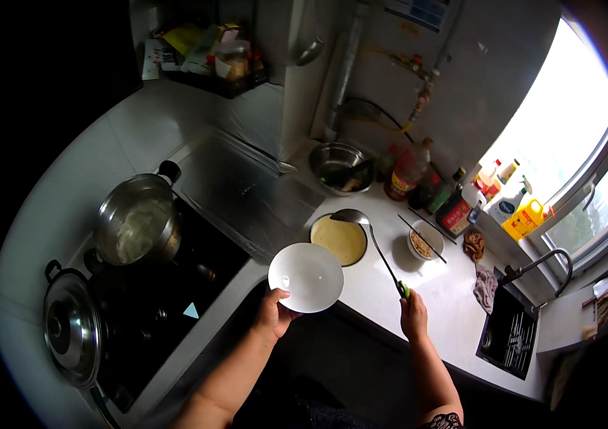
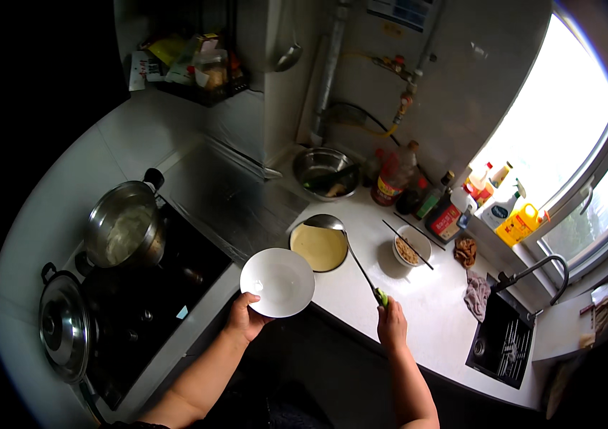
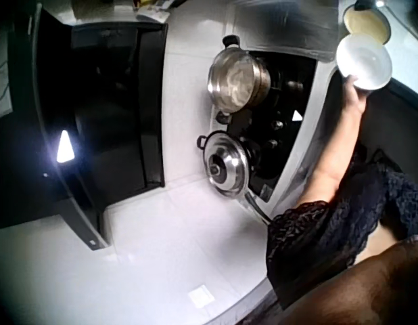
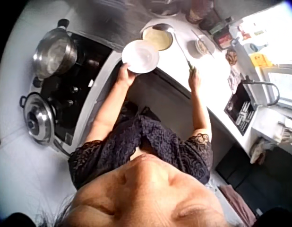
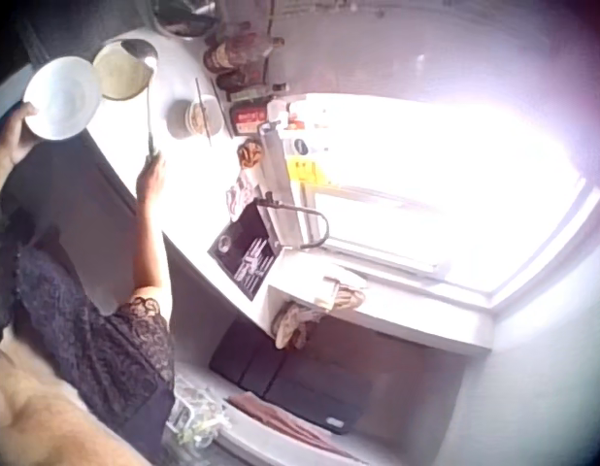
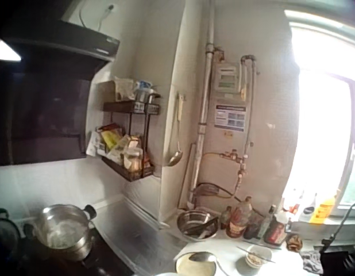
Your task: The person cleans a refrigerator drawer and door with a cloth, then rinses the cloth at the sink. They stir dumplings in a pot on the stove and serve them into bowls using a ladle.
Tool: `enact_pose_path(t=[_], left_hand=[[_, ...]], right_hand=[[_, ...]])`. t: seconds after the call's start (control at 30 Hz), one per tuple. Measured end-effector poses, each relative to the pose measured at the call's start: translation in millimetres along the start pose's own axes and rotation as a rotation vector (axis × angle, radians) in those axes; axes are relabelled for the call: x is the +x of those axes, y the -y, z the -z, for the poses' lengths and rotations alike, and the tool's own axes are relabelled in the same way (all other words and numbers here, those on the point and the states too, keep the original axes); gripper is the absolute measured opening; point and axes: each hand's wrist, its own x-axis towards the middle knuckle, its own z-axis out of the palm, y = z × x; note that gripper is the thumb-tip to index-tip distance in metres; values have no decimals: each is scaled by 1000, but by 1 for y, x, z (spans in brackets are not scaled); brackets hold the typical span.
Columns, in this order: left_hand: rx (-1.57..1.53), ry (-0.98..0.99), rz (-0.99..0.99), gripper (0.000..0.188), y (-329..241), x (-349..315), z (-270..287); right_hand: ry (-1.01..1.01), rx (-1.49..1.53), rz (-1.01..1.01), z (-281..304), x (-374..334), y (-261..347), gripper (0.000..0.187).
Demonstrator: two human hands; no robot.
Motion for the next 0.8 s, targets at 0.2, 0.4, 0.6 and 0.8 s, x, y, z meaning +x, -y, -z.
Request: enact_pose_path(t=[0.2, 0.4, 0.6, 0.8], left_hand=[[-10, 25, -146, 71, -81, -15, 19], [-120, -3, -360, 68, -146, -79, 34], [-194, -207, -694, 66, -178, -152, 56], [-254, -549, -937, 65, -159, -194, 72]], right_hand=[[438, 720, -257, -4, 45, 125, 30], [808, 979, -174, -11, 134, 279, 25], [1287, 1025, 122, -56, 203, 367, 60], [894, 635, 998, -118, 225, 421, 59]])
